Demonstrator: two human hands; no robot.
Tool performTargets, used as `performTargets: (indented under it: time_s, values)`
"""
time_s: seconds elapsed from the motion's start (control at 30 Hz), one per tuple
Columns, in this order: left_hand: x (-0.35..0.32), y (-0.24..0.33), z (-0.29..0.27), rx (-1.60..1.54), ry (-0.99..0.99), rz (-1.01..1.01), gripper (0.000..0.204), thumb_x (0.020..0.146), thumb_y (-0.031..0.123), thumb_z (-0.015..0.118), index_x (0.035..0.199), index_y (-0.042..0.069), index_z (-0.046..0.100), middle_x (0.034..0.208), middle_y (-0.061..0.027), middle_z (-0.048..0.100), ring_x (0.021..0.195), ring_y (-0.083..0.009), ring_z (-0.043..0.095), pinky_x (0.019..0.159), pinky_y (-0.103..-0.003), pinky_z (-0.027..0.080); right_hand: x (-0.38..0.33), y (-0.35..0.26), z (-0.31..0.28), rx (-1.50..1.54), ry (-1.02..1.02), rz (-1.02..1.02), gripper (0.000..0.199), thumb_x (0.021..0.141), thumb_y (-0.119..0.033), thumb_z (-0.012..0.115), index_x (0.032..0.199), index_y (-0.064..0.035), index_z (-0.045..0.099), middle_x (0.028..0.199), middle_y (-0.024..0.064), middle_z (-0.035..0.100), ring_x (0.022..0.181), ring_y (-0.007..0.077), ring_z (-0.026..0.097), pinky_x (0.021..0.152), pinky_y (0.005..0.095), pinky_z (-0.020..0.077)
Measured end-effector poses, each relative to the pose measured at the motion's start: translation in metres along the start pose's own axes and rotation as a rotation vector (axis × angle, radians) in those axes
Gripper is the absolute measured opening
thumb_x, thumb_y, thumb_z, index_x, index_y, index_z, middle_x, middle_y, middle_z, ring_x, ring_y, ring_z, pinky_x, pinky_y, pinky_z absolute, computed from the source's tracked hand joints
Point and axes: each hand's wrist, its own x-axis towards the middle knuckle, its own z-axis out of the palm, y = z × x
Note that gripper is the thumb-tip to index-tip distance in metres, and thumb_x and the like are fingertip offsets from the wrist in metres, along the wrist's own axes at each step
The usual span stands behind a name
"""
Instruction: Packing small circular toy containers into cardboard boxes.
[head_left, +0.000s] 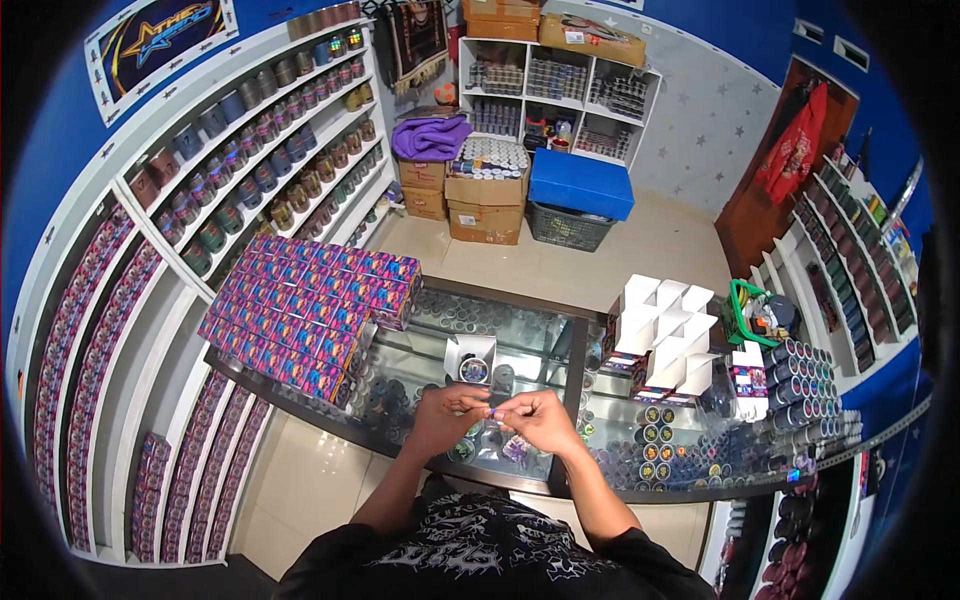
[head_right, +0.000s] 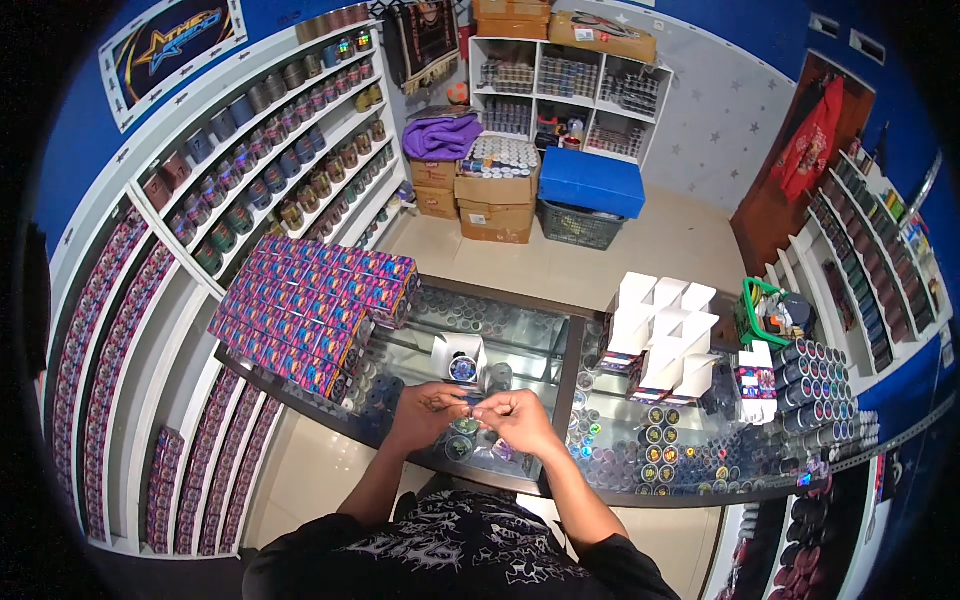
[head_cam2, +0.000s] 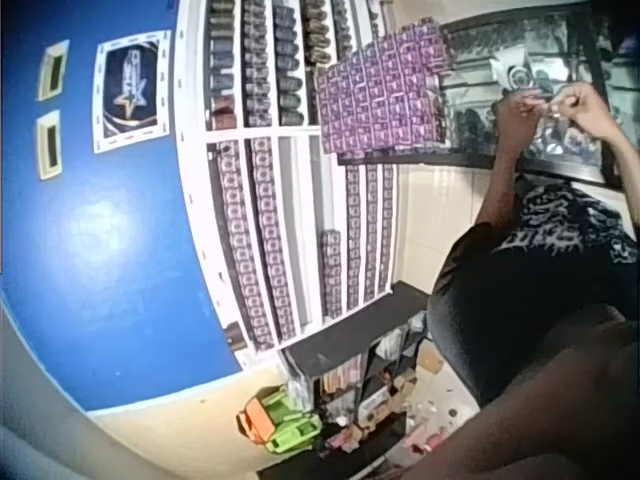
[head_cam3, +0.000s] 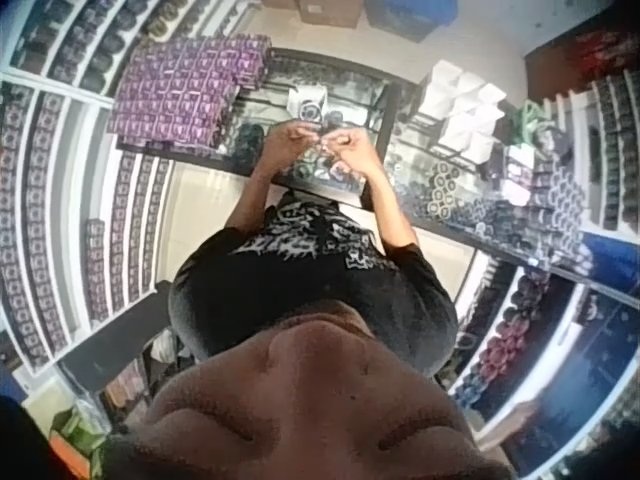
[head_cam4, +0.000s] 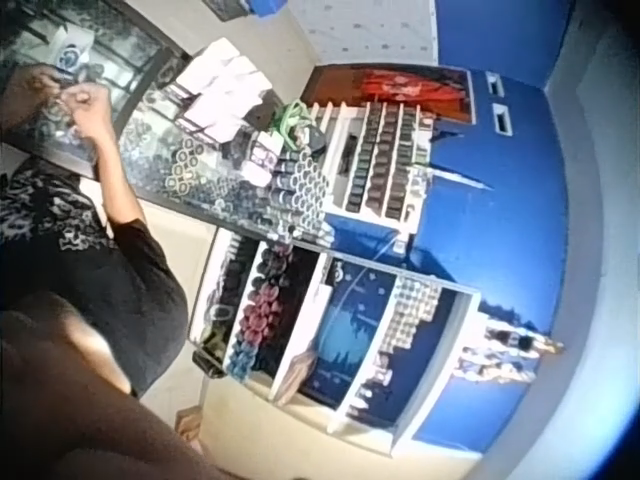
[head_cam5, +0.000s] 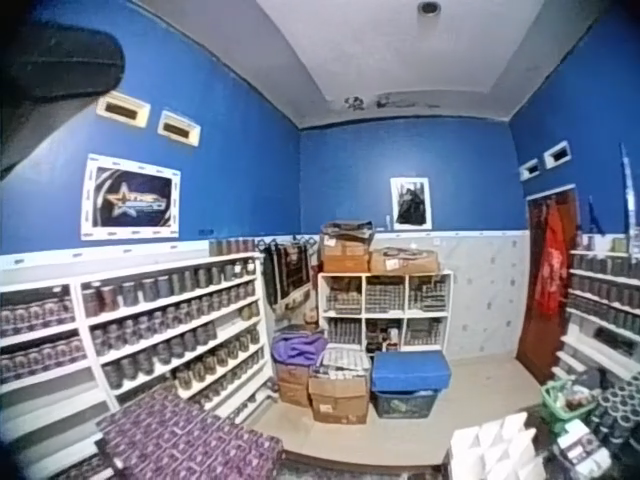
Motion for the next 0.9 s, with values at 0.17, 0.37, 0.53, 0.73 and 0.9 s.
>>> performTargets:
  time_s: [0.17, 0.37, 0.53, 0.73, 0.9]
  values:
    - [-0.004, 0.007, -0.002, -0.064, -0.037, -0.035, 0.019, 0.082, -0.005, 0.07, 0.1, -0.005, 0.066, 0.088, -0.0118, 0.072, 0.082, -0.0127, 0.068, 0.075, -0.024, 0.055, -0.006, -0.01, -0.011, -0.074, -0.14, -0.062, 0.012, 0.089, -0.002, 0.065, 0.099, 0.003, 0.069, 0.076, 0.0031, 0.069, 0.07, 0.006, 0.061, 0.066, 0.0211, 0.0486]
    - [0.001, 0.018, -0.01, -0.037, -0.051, -0.081, 0.015, 0.082, -0.004, 0.07, 0.097, -0.005, 0.066, 0.087, -0.0104, 0.071, 0.082, -0.0121, 0.068, 0.075, -0.024, 0.055, -0.001, -0.016, -0.004, -0.078, -0.156, -0.039, 0.016, 0.085, 0.005, 0.059, 0.097, 0.0029, 0.068, 0.072, 0.0008, 0.065, 0.065, 0.0029, 0.054, 0.06, 0.0206, 0.0436]
    - [0.012, 0.016, -0.034, -0.018, 0.034, 0.06, 0.016, 0.081, -0.001, 0.071, 0.097, -0.004, 0.066, 0.089, -0.009, 0.071, 0.08, -0.0114, 0.067, 0.077, -0.026, 0.054, 0.009, -0.031, 0.003, -0.076, 0.075, -0.12, 0.008, 0.082, 0.005, 0.06, 0.086, 0.0007, 0.066, 0.072, -0.002, 0.063, 0.065, 0.0016, 0.05, 0.058, 0.0187, 0.04]
    - [0.036, 0.006, -0.074, 0.328, 0.009, 0.198, 0.046, 0.071, 0.015, 0.082, 0.112, 0.004, 0.064, 0.11, -0.0084, 0.065, 0.1, -0.0214, 0.061, 0.085, -0.035, 0.049, 0.038, -0.039, 0.007, -0.183, 0.43, -0.245, 0.008, 0.083, 0.003, 0.063, 0.088, 0.0016, 0.068, 0.073, 0.0001, 0.066, 0.062, 0.0049, 0.055, 0.055, 0.0218, 0.0432]
    - [0.06, -0.048, -0.089, 0.371, -0.154, 0.054, 0.096, 0.058, 0.021, 0.089, 0.139, 0.005, 0.04, 0.136, -0.0184, 0.045, 0.126, -0.0325, 0.045, 0.105, -0.041, 0.037, 0.066, -0.055, 0.029, -0.67, 0.458, -0.332, 0.01, 0.079, -0.005, 0.065, 0.088, -0.004, 0.071, 0.08, 0.0123, 0.069, 0.066, 0.0253, 0.065, 0.062, 0.0349, 0.0513]
